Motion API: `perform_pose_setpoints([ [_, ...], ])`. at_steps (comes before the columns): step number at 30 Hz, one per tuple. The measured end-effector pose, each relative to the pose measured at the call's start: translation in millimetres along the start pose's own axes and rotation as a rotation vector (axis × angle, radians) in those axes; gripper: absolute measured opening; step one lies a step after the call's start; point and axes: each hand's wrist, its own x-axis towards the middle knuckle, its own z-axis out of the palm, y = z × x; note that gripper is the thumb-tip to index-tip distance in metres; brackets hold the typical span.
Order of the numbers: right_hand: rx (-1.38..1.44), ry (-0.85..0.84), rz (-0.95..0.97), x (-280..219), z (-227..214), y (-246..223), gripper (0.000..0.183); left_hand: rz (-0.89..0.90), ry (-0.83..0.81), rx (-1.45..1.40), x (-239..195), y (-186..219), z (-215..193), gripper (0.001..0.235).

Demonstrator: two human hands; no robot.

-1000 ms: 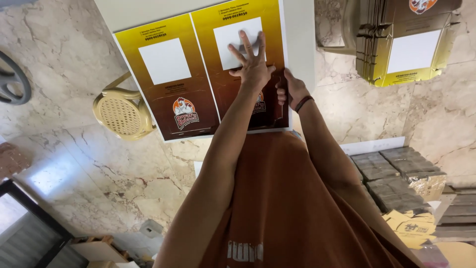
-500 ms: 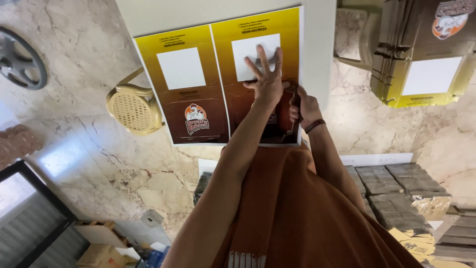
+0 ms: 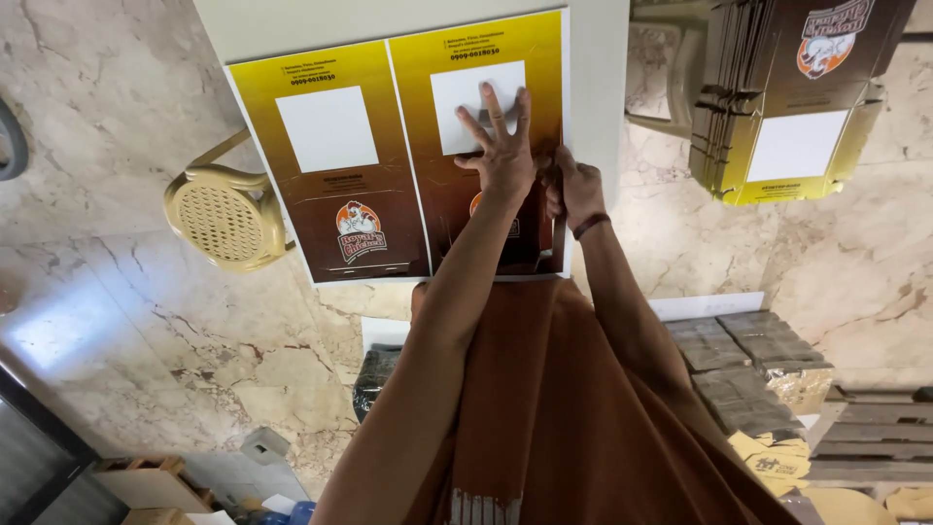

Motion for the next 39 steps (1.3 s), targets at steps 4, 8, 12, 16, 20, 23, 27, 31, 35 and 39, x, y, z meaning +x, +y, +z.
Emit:
perform_pose_setpoints([
  [4,-0.118,0.13,-0.187,-17,13,-9,0.064,-0.007,-0.012,0.136,-14,3,-19,0.1],
  [8,-0.333,0.17,-0.073,-5,-6,10,0.058,-0.052,-0.161,-0.077,-23,6,-29,0.106],
  [12,-0.391,0.135,0.037,25,-6,-30,0.045,0.107,-0.095,0.296,4,-5,-30,0.115],
  [16,-0.703,-0.074,0.086,38,-6,-57,0.06,0.585,0.093,0.386,8,-30,-8,0.094],
  [20,-0.613,-0.085,-0.108,56,-20,-27,0.04,0.536,-0.044,0.363,1,-20,-32,0.083],
  [23,-0.645,-0.176,-0.53,54,-25,-25,0.062,0.488,-0.224,0.338,3,-16,-48,0.073],
  [27,-0.642,-0.14,-0.34,59,-25,-40,0.034,0.527,-0.146,0.326,5,-20,-30,0.073],
  [31,-0.449,-0.049,-0.081,74,-11,-75,0.056,0.507,-0.193,0.27,4,-20,-34,0.085],
  [35,-0.641,-0.084,-0.221,101,-1,-77,0.047,0.521,-0.168,0.318,3,-20,-38,0.068],
  [39,-0.735,-0.079,-0.571,112,-9,-64,0.061,0.488,-0.235,0.331,2,-13,-52,0.078],
])
